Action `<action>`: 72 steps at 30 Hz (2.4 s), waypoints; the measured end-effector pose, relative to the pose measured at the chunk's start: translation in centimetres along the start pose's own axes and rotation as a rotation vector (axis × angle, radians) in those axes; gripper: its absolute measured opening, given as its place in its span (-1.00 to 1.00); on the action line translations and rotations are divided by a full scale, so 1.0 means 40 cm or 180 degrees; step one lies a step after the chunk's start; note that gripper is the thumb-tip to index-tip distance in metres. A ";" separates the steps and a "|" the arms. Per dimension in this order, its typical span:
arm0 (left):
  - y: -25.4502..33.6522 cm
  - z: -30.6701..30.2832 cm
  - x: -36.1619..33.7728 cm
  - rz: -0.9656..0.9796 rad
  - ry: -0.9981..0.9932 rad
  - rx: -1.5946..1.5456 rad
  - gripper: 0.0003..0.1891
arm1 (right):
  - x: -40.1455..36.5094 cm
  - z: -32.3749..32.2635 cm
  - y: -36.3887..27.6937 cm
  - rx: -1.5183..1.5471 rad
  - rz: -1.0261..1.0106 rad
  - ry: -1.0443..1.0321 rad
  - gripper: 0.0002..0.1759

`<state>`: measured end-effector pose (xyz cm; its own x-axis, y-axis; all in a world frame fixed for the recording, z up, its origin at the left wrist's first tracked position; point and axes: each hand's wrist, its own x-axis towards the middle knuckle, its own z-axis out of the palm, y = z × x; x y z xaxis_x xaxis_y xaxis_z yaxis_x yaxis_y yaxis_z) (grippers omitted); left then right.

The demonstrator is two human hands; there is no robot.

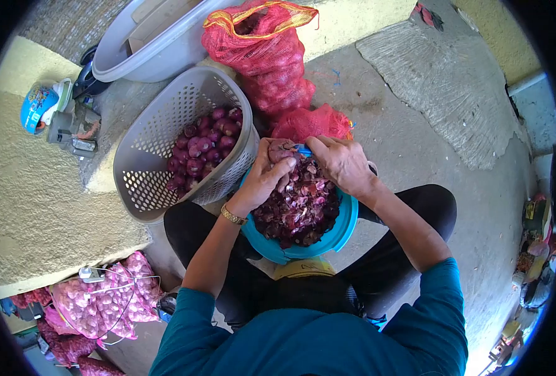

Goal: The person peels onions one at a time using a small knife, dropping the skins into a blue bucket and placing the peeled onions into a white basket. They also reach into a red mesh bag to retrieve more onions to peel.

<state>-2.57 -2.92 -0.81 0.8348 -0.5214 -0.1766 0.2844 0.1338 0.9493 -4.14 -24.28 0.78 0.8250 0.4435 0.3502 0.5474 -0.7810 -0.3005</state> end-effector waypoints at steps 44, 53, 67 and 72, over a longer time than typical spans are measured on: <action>-0.001 -0.007 0.022 0.0271 0.0260 -0.0144 -0.63 | 0.041 0.000 -0.026 -0.0007 0.0206 0.0250 -0.85; 0.024 -0.030 0.012 0.0156 -0.0122 0.0125 -0.49 | 0.034 -0.009 -0.012 0.0284 -0.0005 0.0081 -0.78; 0.030 -0.025 0.017 0.0345 0.0045 0.0425 -0.54 | 0.046 -0.030 0.012 0.1471 0.0308 0.0078 -0.50; 0.043 -0.030 0.020 0.0535 -0.0187 0.0307 -0.51 | 0.053 -0.049 -0.013 0.2570 0.0577 -0.0273 -0.40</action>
<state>-0.87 -2.10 0.36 0.8370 -0.5473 -0.0006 0.0945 0.1434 0.9851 -2.96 -23.82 3.42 0.9001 0.3986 0.1760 0.3102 -0.3025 -0.9013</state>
